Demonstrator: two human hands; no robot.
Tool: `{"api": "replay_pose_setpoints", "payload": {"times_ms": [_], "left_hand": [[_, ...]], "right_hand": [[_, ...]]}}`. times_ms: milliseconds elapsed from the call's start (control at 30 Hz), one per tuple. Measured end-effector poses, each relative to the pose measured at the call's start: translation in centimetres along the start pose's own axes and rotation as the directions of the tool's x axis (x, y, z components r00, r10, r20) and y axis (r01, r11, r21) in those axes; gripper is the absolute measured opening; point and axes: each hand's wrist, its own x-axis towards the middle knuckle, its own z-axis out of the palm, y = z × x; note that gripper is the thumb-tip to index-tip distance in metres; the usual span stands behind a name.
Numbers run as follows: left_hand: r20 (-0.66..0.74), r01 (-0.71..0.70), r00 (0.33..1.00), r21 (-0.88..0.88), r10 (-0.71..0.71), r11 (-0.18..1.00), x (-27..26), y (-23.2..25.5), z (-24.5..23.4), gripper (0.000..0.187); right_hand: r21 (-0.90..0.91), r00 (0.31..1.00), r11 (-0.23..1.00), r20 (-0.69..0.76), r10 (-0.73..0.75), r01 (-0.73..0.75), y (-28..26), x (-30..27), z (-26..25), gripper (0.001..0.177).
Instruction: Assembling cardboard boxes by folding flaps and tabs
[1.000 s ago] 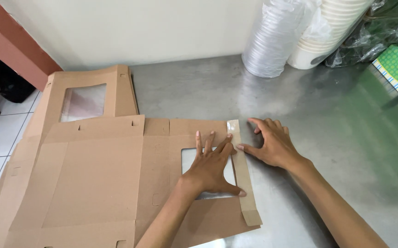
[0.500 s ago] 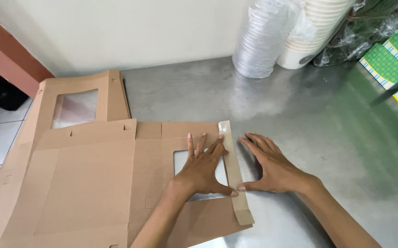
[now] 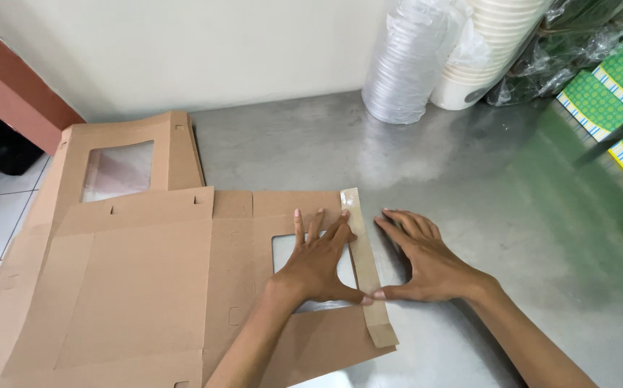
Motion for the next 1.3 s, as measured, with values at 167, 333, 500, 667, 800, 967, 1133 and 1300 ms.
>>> {"api": "replay_pose_setpoints", "payload": {"times_ms": [167, 333, 500, 667, 800, 967, 1133, 1300], "left_hand": [[-0.017, -0.015, 1.000, 0.010, 0.016, 1.000, 0.0, -0.1, 0.2, 0.092], [-0.027, -0.017, 0.999, 0.015, 0.017, 1.000, 0.1, -0.3, 0.8, 0.094], [-0.053, -0.006, 0.999, 0.017, 0.007, 1.000, -0.1, -0.2, 0.8, 0.096], [-0.115, -0.007, 0.993, -0.002, 0.007, 1.000, -1.0, -0.5, 2.2, 0.101], [-0.497, -0.187, 0.843, 0.088, 0.206, 0.978, -4.8, -1.0, 7.0, 0.087], [-0.628, -0.207, 0.739, 0.133, 0.244, 0.969, -11.8, -3.9, 14.2, 0.072], [-0.871, 0.468, 0.401, 0.461, 0.283, 0.754, -17.5, -14.1, 19.4, 0.052], [-0.998, 0.441, -0.024, -0.057, -0.051, 0.896, -17.7, -13.4, 18.2, 0.072]], "right_hand": [[-0.004, 0.990, 0.999, -0.138, 0.034, -0.035, 0.4, 1.6, 0.3, 0.089], [-0.069, 0.906, 0.991, -0.417, 0.076, -0.115, 2.7, 5.2, 2.9, 0.034], [-0.048, 0.881, 0.985, -0.456, 0.126, -0.166, 2.6, 7.6, 3.1, 0.036], [-0.097, 0.940, 0.988, -0.330, 0.080, -0.119, 0.6, 4.0, 2.1, 0.066], [-0.143, 0.908, 0.934, -0.226, -0.353, 0.327, -1.6, -0.1, 1.1, 0.060], [-0.308, 0.848, 0.855, -0.207, -0.488, 0.417, 0.0, -0.2, 1.7, 0.026], [-0.506, 0.628, 0.735, -0.405, -0.665, 0.451, 2.5, -0.2, 2.2, 0.053], [-0.406, 0.369, 0.788, -0.720, -0.587, 0.462, -1.0, -2.0, 2.3, 0.017]]}}
